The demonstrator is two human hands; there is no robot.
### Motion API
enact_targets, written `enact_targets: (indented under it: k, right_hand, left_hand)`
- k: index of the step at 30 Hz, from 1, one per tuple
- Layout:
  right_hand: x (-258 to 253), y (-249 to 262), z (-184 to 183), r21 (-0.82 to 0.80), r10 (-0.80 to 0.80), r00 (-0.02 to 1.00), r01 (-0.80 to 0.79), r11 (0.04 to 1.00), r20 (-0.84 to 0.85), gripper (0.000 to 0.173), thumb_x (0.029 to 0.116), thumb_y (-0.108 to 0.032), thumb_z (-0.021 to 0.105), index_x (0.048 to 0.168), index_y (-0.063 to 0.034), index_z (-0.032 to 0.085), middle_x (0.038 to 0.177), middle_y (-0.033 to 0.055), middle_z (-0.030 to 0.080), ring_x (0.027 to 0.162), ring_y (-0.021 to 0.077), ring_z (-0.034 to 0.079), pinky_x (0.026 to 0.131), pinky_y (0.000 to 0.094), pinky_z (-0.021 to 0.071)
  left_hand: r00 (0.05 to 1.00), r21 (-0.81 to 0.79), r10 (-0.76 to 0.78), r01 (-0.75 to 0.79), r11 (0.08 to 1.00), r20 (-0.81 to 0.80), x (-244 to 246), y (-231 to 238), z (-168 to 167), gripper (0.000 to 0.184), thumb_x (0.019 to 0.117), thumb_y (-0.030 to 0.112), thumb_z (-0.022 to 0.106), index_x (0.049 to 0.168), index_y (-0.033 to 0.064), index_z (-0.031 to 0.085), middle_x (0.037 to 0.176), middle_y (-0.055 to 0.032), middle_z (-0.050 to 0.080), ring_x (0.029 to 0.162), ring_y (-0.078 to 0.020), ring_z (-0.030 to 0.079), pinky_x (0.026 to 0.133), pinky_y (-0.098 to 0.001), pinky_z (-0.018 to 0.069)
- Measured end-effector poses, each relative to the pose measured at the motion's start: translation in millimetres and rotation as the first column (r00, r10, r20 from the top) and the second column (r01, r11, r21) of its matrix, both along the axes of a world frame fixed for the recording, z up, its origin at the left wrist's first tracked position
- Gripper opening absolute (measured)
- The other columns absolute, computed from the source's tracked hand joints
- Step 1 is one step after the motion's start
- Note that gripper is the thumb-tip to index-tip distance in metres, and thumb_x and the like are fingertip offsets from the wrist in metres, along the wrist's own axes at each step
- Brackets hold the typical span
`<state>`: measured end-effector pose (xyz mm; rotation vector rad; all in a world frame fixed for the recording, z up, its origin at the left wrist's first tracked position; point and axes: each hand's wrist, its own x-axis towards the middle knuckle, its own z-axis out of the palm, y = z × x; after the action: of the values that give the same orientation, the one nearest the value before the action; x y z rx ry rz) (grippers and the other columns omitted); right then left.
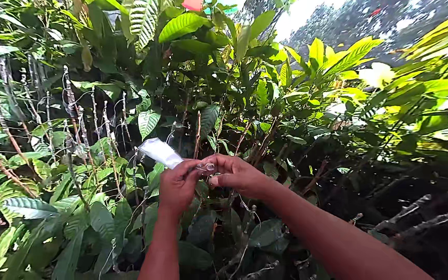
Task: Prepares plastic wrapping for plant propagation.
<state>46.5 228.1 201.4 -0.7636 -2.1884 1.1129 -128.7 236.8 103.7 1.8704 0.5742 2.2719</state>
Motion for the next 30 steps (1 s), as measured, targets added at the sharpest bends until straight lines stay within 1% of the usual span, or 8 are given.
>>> enact_targets:
  k: [5, 10, 16, 19, 22, 25, 28, 30]
  right_hand:
    - [-20, -6, -7, 0.458, -0.455, 0.887, 0.435, 0.775, -0.072, 0.013, 0.0980, -0.015, 0.069, 0.106, -0.0049, 0.067, 0.097, 0.0067, 0.063, 0.076, 0.0132, 0.060, 0.070, 0.0342, 0.0531]
    - [-3, 10, -22, 1.000, -0.276, 0.961, 0.009, 0.027, -0.001, 0.013, 0.1001, -0.014, 0.064, 0.095, -0.0072, 0.073, 0.089, 0.0086, 0.071, 0.081, 0.0245, 0.068, 0.071, 0.0409, 0.0548]
    - [10, -40, -9, 0.690, -0.206, 0.858, -0.214, 0.691, 0.472, 0.022, 0.1006, -0.011, 0.055, 0.093, 0.0016, 0.071, 0.093, 0.0157, 0.069, 0.085, 0.0294, 0.070, 0.073, 0.0494, 0.0567]
    - [0, -78, -1, 0.652, 0.017, 0.897, -0.335, 0.680, 0.442, 0.022, 0.1025, -0.012, 0.058, 0.092, 0.0010, 0.071, 0.089, 0.0138, 0.067, 0.082, 0.0255, 0.068, 0.072, 0.0419, 0.0570]
    - [28, -96, 22, 0.710, -0.194, 0.820, -0.317, 0.629, 0.538, 0.023, 0.1044, -0.022, 0.057, 0.116, -0.0088, 0.073, 0.114, 0.0118, 0.070, 0.107, 0.0300, 0.067, 0.090, 0.0485, 0.0547]
    - [75, -131, 33, 0.715, -0.330, 0.727, -0.306, 0.629, 0.602, 0.029, 0.0998, -0.030, 0.065, 0.124, -0.0146, 0.069, 0.126, 0.0112, 0.066, 0.113, 0.0347, 0.064, 0.089, 0.0547, 0.0546]
    - [121, -164, 30, 0.665, -0.244, 0.750, -0.326, 0.672, 0.615, 0.029, 0.0968, -0.033, 0.070, 0.119, -0.0155, 0.072, 0.119, 0.0083, 0.069, 0.105, 0.0277, 0.068, 0.083, 0.0484, 0.0596]
    - [135, -170, 26, 0.627, -0.163, 0.807, -0.296, 0.720, 0.568, 0.027, 0.0987, -0.034, 0.067, 0.116, -0.0147, 0.072, 0.112, 0.0064, 0.071, 0.101, 0.0212, 0.070, 0.082, 0.0420, 0.0606]
  left_hand:
    - [0.999, -0.086, 0.040, -0.042, 0.995, -0.022, 5, -5, 4, 0.019, 0.0998, 0.023, 0.065, 0.100, 0.0057, 0.073, 0.089, 0.0058, 0.070, 0.078, 0.0037, 0.062, 0.073, -0.0166, 0.0540]
    - [0.999, -0.080, -0.040, 0.040, 0.996, -0.002, -2, -7, 2, 0.016, 0.0983, 0.023, 0.068, 0.100, 0.0078, 0.074, 0.092, 0.0055, 0.072, 0.082, 0.0004, 0.066, 0.076, -0.0184, 0.0565]
    - [0.995, -0.102, 0.075, -0.068, 0.992, 0.071, -7, 5, 7, 0.017, 0.0964, 0.010, 0.065, 0.109, -0.0003, 0.071, 0.094, 0.0005, 0.070, 0.064, 0.0024, 0.060, 0.057, -0.0158, 0.0533]
    - [0.990, -0.190, 0.135, -0.141, 0.972, -0.046, -3, 30, 28, 0.020, 0.0985, 0.010, 0.064, 0.115, 0.0008, 0.070, 0.098, -0.0055, 0.073, 0.068, -0.0057, 0.066, 0.062, -0.0249, 0.0588]
    - [0.954, -0.447, 0.171, -0.270, 0.853, -0.248, -20, 51, 55, 0.055, 0.1016, 0.016, 0.064, 0.153, 0.0074, 0.046, 0.140, -0.0215, 0.060, 0.112, -0.0357, 0.068, 0.097, -0.0580, 0.0523]
    - [0.989, -0.522, 0.065, -0.126, 0.843, -0.134, -34, 33, 56, 0.075, 0.1011, 0.018, 0.064, 0.164, 0.0165, 0.024, 0.170, -0.0077, 0.024, 0.136, -0.0261, 0.056, 0.108, -0.0492, 0.0505]
    - [0.990, -0.464, -0.119, 0.142, 0.875, 0.078, -19, -29, 30, 0.056, 0.0993, 0.017, 0.063, 0.151, 0.0083, 0.045, 0.136, -0.0094, 0.062, 0.105, -0.0226, 0.072, 0.082, -0.0428, 0.0642]
    - [0.993, -0.466, -0.118, 0.118, 0.877, 0.031, 2, -60, 7, 0.023, 0.0996, 0.021, 0.062, 0.113, 0.0024, 0.066, 0.084, -0.0009, 0.071, 0.066, -0.0109, 0.069, 0.060, -0.0301, 0.0616]
